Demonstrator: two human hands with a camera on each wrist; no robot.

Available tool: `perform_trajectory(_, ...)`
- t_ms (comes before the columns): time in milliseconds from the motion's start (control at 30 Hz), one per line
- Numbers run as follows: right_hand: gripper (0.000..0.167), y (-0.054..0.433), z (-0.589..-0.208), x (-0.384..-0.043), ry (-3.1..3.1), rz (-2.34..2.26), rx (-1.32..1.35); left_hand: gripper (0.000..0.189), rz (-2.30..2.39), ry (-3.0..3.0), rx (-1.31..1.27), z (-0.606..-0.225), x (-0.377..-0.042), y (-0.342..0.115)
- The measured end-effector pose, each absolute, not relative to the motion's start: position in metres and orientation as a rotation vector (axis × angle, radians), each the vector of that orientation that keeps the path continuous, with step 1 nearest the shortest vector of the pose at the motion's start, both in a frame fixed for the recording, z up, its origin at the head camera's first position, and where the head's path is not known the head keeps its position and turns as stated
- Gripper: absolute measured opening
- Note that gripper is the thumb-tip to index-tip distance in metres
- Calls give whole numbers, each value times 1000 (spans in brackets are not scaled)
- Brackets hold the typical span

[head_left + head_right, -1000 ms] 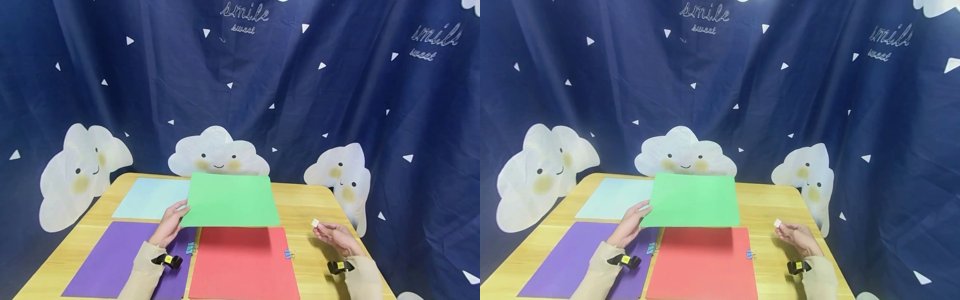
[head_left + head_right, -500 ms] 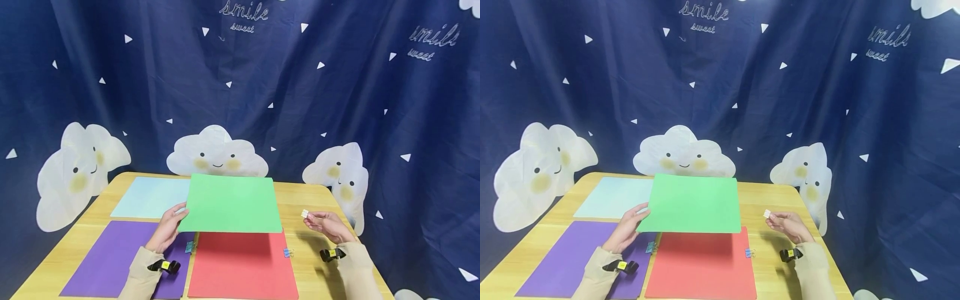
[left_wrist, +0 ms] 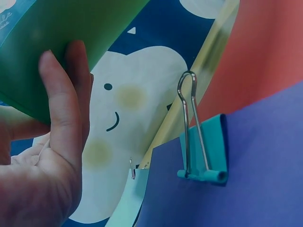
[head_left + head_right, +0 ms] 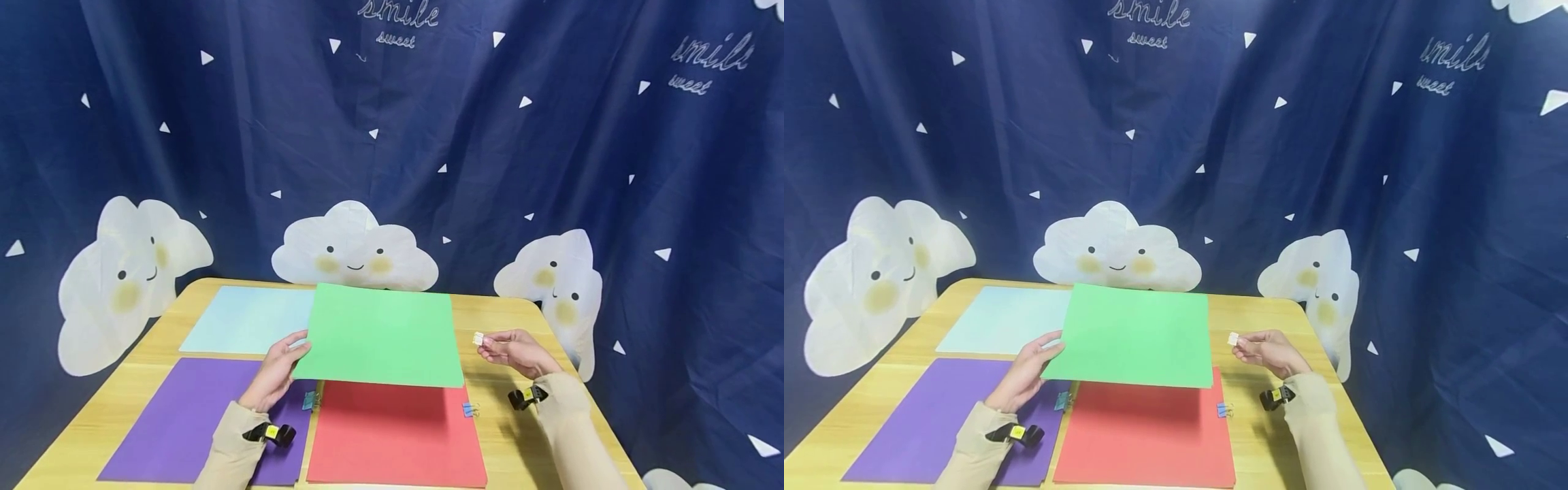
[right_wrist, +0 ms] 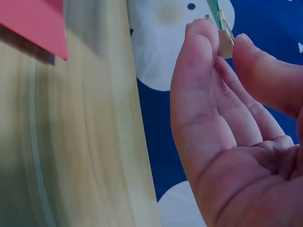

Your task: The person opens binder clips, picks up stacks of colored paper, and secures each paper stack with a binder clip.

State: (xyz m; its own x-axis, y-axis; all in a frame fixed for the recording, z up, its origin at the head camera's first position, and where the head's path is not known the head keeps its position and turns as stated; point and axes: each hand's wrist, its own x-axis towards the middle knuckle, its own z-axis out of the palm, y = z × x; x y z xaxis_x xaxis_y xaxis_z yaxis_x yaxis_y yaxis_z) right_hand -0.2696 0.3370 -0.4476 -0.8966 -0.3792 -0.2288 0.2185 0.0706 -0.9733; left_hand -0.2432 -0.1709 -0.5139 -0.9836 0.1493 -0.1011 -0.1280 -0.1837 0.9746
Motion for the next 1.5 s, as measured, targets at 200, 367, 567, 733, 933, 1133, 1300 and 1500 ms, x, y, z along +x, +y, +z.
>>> perform_trajectory(200, 22, 328, -445, -276, 1914, -1837, -185, 59, 2256, 1913, 19, -511, -243, -169)
perform_trajectory(367, 20, 323, -445, -279, 1902, -1809, -196, 59, 2252, 1905, 42, -510, -243, -168)
perform_trajectory(567, 26, 319, -444, -280, 1857, -1798, -241, 59, 2261, 1873, 37, -511, -243, -166)
perform_trajectory(733, 25, 317, -443, -281, 1837, -1791, -247, 58, 2280, 1852, 57, -513, -243, -165)
perform_trajectory(933, 25, 312, -442, -283, 1861, -1758, -227, 59, 2259, 1862, 75, -513, -242, -164)
perform_trajectory(1133, 22, 307, -443, -285, 1895, -1709, -220, 60, 2257, 1855, 68, -514, -240, -163)
perform_trajectory(1300, 18, 304, -443, -288, 1882, -1689, -210, 59, 2244, 1865, 55, -517, -239, -163)
perform_trajectory(1500, 22, 308, -443, -290, 1832, -1700, -231, 59, 2237, 1858, 51, -516, -240, -159)
